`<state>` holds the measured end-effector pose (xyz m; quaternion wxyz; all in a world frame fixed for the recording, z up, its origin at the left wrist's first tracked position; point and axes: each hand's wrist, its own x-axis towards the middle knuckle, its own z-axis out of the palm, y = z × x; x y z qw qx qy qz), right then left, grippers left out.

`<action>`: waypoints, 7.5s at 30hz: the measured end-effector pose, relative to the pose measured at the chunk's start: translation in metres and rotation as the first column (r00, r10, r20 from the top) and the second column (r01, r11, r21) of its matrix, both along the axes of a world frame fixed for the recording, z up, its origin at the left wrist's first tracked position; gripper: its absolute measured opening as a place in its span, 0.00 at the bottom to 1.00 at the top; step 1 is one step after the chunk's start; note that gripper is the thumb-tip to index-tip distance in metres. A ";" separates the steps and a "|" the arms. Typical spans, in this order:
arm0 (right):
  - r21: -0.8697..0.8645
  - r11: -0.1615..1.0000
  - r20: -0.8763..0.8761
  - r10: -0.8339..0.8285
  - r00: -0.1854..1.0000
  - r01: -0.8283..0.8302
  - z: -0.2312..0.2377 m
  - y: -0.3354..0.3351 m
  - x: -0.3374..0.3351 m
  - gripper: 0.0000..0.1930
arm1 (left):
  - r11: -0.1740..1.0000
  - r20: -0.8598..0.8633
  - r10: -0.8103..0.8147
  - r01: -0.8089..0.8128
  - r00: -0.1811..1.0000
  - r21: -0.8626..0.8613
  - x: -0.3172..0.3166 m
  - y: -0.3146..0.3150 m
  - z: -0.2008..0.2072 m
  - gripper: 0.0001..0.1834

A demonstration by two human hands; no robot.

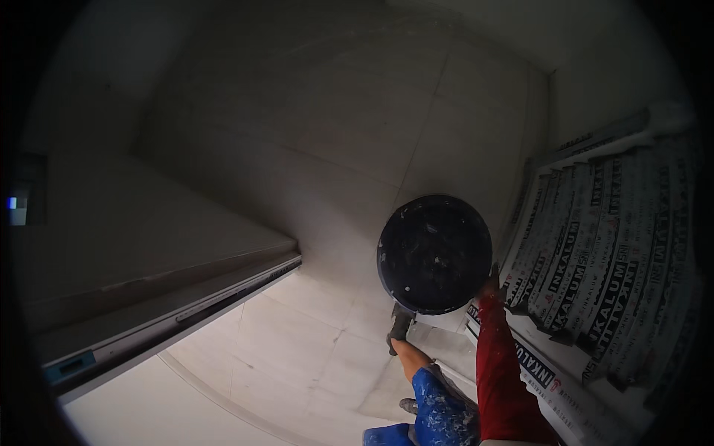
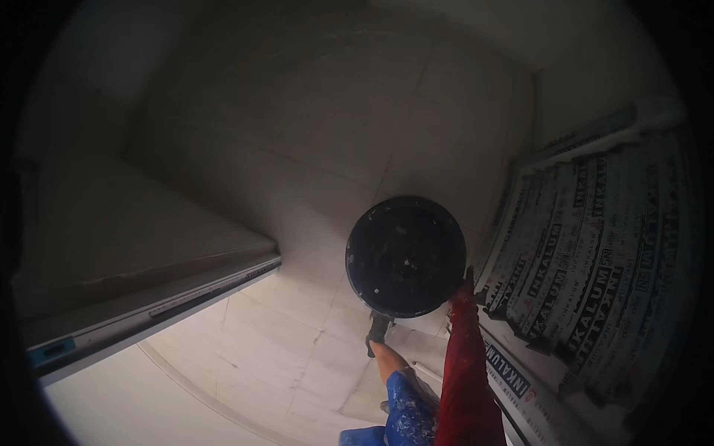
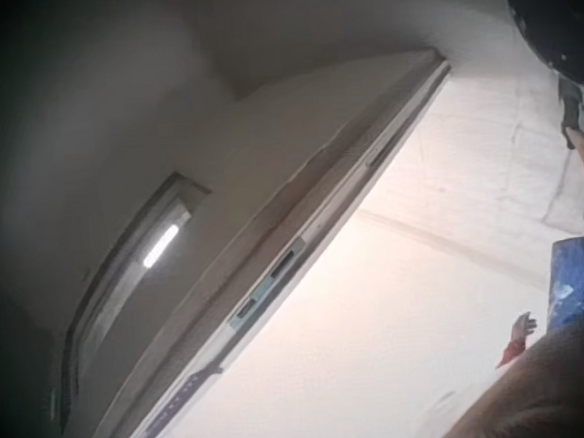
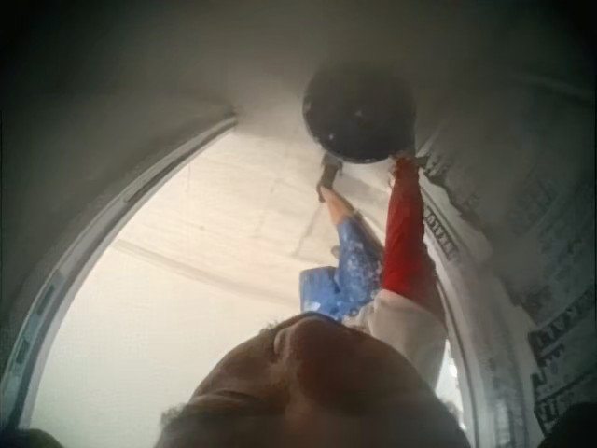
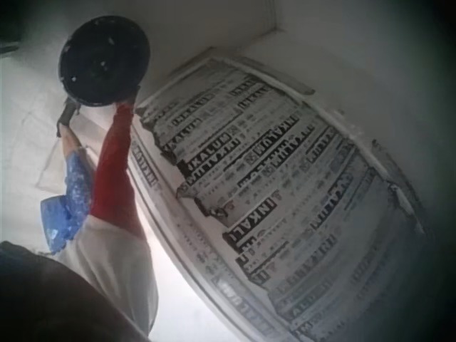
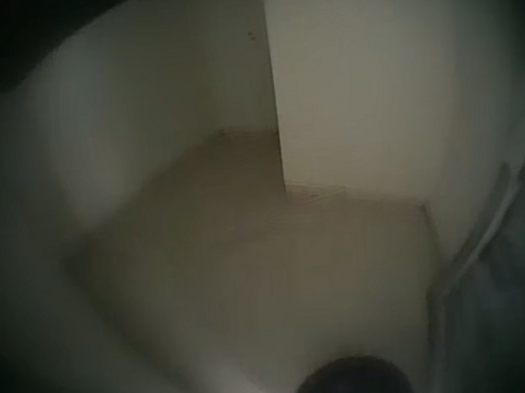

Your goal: The person walks through a construction area, picks up a paint tray and a bucket, then pours white paint from the bucket into the tray. The person uses a roller to spread the paint in the tray and closes the bucket with its lid.

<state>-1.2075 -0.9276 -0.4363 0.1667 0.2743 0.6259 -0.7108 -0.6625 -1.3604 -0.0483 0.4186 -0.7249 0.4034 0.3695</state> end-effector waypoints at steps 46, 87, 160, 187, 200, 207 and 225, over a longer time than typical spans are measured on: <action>0.825 0.563 0.048 0.016 0.999 -0.048 0.132 -0.008 -0.092 0.23 | 0.819 -0.271 -0.565 0.569 0.779 -0.072 -0.311 -0.156 -0.029 0.23; 0.630 0.763 0.238 -0.371 0.898 0.149 0.423 -0.077 0.688 0.25 | -0.491 -0.738 -0.357 0.787 -0.573 -0.374 -0.271 0.233 -0.041 0.17; 0.213 -0.050 0.281 -0.953 -0.111 0.976 0.356 0.893 1.449 0.23 | -0.543 -0.548 -0.508 0.741 -0.664 -0.394 0.601 1.205 -0.065 0.23; 0.172 0.772 0.437 -0.616 0.655 0.612 -0.049 1.046 1.469 0.27 | 0.786 -0.951 -0.054 0.600 0.306 0.148 0.457 1.203 -0.363 0.29; 0.117 0.854 0.458 -0.500 0.736 0.507 0.076 1.024 1.436 0.12 | 0.228 -0.479 -0.577 0.433 -0.661 -0.872 0.532 1.165 -0.266 0.17; 0.188 0.739 0.257 -0.673 0.693 0.648 0.232 0.995 1.416 0.07 | -0.569 -0.418 -0.006 0.347 -0.909 -0.746 0.669 1.188 -0.199 0.18; 0.103 0.871 0.250 -0.490 0.835 0.480 0.290 0.999 1.397 0.16 | 0.072 -0.848 -0.530 0.995 -0.021 -0.070 0.777 1.247 -0.244 0.33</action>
